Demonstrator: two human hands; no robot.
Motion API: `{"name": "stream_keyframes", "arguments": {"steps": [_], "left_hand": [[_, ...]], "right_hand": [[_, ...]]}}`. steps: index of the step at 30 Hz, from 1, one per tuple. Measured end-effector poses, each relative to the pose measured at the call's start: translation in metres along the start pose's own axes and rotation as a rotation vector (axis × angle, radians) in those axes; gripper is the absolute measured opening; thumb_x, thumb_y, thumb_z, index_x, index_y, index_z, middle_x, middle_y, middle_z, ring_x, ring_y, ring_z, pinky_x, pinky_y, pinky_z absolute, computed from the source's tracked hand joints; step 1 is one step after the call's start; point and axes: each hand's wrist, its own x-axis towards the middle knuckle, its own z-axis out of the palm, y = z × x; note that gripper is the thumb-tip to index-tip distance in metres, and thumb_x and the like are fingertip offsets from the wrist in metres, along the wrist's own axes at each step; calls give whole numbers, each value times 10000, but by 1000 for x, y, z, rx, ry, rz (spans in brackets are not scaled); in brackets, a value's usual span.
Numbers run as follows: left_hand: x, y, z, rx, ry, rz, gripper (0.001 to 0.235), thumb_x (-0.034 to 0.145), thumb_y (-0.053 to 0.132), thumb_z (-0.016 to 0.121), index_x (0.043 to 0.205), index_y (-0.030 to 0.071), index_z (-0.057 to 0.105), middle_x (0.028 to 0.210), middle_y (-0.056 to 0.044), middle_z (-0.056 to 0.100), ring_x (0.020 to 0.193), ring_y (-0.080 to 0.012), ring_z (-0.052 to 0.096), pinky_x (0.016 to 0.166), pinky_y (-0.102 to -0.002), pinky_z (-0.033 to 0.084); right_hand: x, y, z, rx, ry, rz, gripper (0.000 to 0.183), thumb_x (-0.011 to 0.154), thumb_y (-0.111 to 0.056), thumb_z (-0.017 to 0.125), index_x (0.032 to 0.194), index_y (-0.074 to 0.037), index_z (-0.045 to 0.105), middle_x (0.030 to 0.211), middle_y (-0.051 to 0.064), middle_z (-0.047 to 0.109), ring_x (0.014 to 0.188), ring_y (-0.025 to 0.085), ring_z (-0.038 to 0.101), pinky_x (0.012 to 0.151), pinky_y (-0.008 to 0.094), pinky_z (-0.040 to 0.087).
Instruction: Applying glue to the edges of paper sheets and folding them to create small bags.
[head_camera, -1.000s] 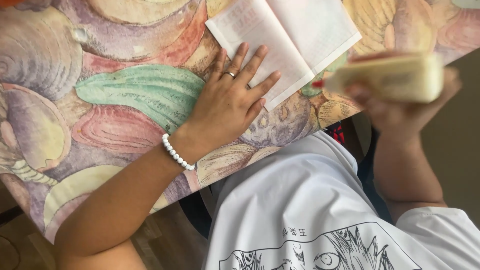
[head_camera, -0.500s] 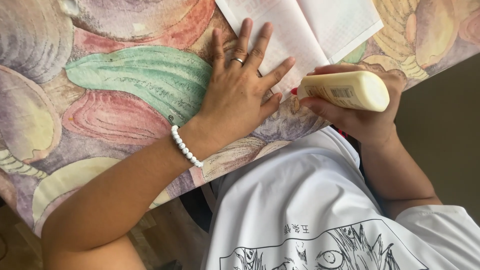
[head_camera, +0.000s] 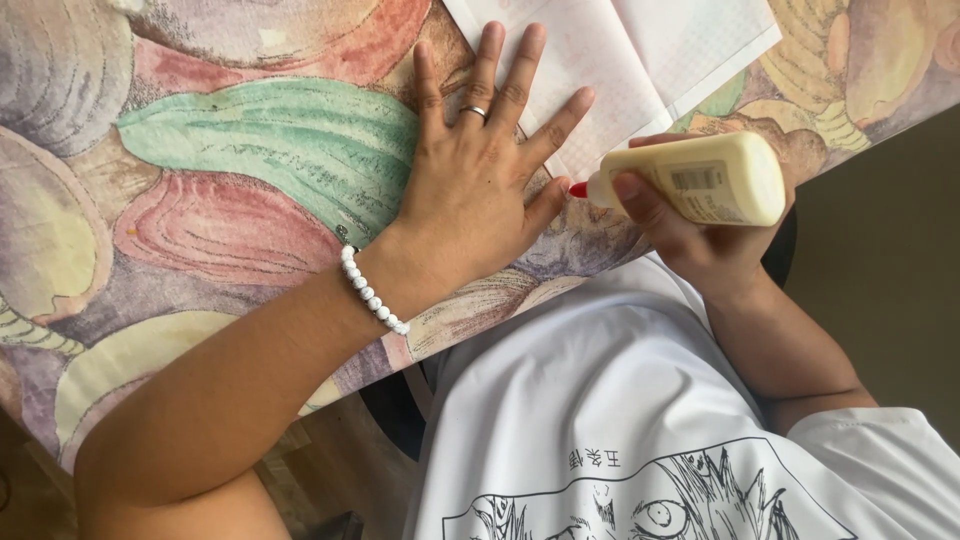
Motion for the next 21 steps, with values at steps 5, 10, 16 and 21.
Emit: {"name": "stream_keyframes", "arguments": {"steps": [5, 10, 16, 21], "left_hand": [[0, -1, 1, -38, 35, 18, 665, 1029, 495, 497, 1645, 272, 383, 1673, -245, 86, 1536, -452, 18, 1167, -812, 3], [0, -1, 1, -13, 37, 11, 673, 1018, 502, 503, 1644, 283, 383, 1675, -241, 89, 1538, -448, 25, 1168, -810, 17], [-1, 0, -1, -21, 12, 15, 685, 1029, 516, 492, 1654, 271, 359, 1673, -244, 75, 1533, -449, 8, 1164, -814, 14], [0, 0, -1, -32, 8, 5, 683, 1028, 495, 503, 1659, 277, 357, 1671, -233, 59, 1534, -445, 4, 1163, -823, 15]], "right_hand": [[13, 18, -15, -38, 156, -26, 225, 978, -15, 871, 1042, 78, 677, 1040, 214, 721, 905, 302, 736, 780, 383, 672], [24, 28, -29, -31, 322, -120, 234, 1019, -1, 848, 1011, 78, 628, 946, 151, 629, 883, 280, 668, 771, 434, 635], [-3, 3, 1, -3, 217, 68, 294, 952, -115, 856, 1114, 33, 660, 1103, 189, 724, 972, 272, 730, 841, 372, 679], [3, 7, -3, -35, 258, 51, 265, 968, -87, 872, 1066, 55, 670, 1022, 181, 714, 896, 278, 726, 735, 382, 672]]}}
